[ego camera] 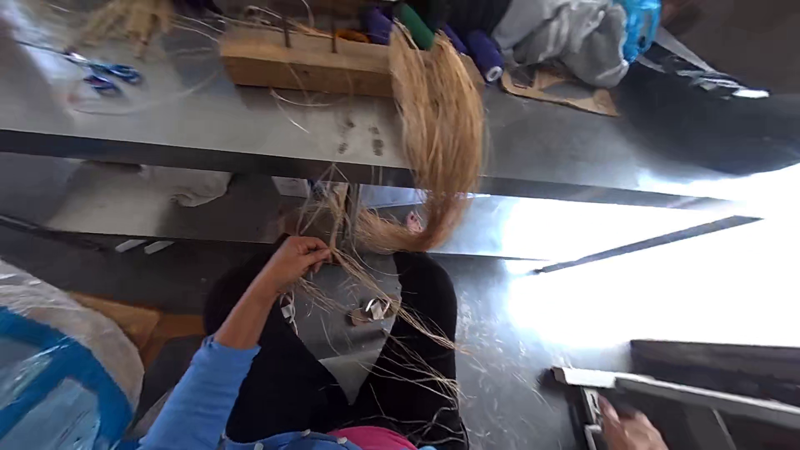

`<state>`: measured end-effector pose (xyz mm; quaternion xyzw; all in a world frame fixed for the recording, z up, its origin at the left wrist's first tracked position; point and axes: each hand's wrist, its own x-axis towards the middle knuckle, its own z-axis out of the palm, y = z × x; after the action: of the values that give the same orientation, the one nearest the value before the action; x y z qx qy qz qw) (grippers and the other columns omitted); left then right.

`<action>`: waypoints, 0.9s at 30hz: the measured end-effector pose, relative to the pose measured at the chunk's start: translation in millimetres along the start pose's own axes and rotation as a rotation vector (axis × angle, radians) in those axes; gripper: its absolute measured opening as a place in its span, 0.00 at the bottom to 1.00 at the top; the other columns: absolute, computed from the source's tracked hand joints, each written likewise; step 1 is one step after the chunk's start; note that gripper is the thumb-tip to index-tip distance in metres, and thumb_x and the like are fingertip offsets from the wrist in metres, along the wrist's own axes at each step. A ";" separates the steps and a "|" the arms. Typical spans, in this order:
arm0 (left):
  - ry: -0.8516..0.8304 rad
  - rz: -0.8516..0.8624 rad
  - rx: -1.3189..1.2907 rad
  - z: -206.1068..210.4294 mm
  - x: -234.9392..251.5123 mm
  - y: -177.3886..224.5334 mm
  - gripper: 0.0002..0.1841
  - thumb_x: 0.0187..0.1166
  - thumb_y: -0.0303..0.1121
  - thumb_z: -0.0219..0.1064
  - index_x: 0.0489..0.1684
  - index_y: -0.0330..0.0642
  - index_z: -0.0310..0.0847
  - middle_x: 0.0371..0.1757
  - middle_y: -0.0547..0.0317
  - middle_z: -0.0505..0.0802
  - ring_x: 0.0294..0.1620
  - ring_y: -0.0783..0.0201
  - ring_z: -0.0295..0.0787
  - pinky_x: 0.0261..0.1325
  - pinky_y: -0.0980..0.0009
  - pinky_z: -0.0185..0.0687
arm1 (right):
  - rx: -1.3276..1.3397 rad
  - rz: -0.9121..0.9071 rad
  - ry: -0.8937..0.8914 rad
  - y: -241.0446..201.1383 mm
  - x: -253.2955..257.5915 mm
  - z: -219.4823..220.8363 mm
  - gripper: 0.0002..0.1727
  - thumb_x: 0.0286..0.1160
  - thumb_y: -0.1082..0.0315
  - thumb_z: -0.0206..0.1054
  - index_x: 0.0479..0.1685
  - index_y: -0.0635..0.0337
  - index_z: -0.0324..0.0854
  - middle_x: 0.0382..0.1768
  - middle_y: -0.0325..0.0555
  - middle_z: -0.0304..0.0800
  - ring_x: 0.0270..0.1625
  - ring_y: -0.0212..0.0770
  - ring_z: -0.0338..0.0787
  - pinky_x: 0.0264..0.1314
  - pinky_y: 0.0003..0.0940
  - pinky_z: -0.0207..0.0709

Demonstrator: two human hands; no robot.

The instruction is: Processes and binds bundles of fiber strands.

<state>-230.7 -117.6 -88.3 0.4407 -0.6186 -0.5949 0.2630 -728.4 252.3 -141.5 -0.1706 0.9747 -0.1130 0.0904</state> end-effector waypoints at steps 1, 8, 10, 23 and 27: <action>0.005 0.003 -0.004 1.9 -0.5 0.5 0.09 0.85 0.24 0.61 0.36 0.37 0.86 0.23 0.74 0.85 0.19 0.84 0.72 0.25 0.86 0.67 | 0.136 -0.237 0.025 -52.0 -7.9 -16.0 0.28 0.84 0.60 0.64 0.64 0.83 0.79 0.60 0.86 0.82 0.66 0.83 0.81 0.71 0.78 0.67; 0.051 0.059 -0.045 11.2 -7.5 -1.2 0.09 0.86 0.27 0.60 0.39 0.37 0.87 0.23 0.74 0.84 0.20 0.83 0.72 0.26 0.85 0.68 | 1.028 -1.404 -0.686 -345.3 -155.0 -20.7 0.17 0.88 0.66 0.56 0.58 0.66 0.89 0.58 0.47 0.94 0.62 0.38 0.92 0.70 0.39 0.86; 0.059 0.088 -0.057 11.6 -9.7 -1.4 0.09 0.85 0.26 0.60 0.39 0.36 0.86 0.25 0.73 0.85 0.22 0.83 0.74 0.28 0.85 0.70 | 0.883 -1.190 -0.758 -384.4 -181.3 4.1 0.17 0.88 0.71 0.55 0.54 0.72 0.88 0.51 0.52 0.95 0.56 0.38 0.94 0.66 0.37 0.86; 0.095 -0.028 -0.005 23.3 -12.1 -1.9 0.09 0.86 0.28 0.62 0.38 0.36 0.86 0.26 0.71 0.84 0.24 0.81 0.74 0.32 0.83 0.72 | 0.718 -0.736 -1.108 -431.7 -181.5 63.9 0.08 0.80 0.73 0.68 0.32 0.66 0.86 0.20 0.33 0.82 0.18 0.21 0.73 0.23 0.17 0.67; 0.059 -0.066 0.170 0.4 -31.7 -9.1 0.12 0.88 0.30 0.61 0.39 0.33 0.88 0.26 0.66 0.85 0.23 0.79 0.72 0.31 0.80 0.70 | 0.724 -0.699 -1.105 -424.8 -170.6 66.2 0.09 0.82 0.74 0.66 0.36 0.67 0.90 0.15 0.32 0.80 0.13 0.20 0.68 0.17 0.17 0.61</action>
<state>-213.9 -89.3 -90.9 0.4987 -0.6442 -0.5353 0.2229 -423.7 -89.3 -74.8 -0.4620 0.5781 -0.3470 0.5761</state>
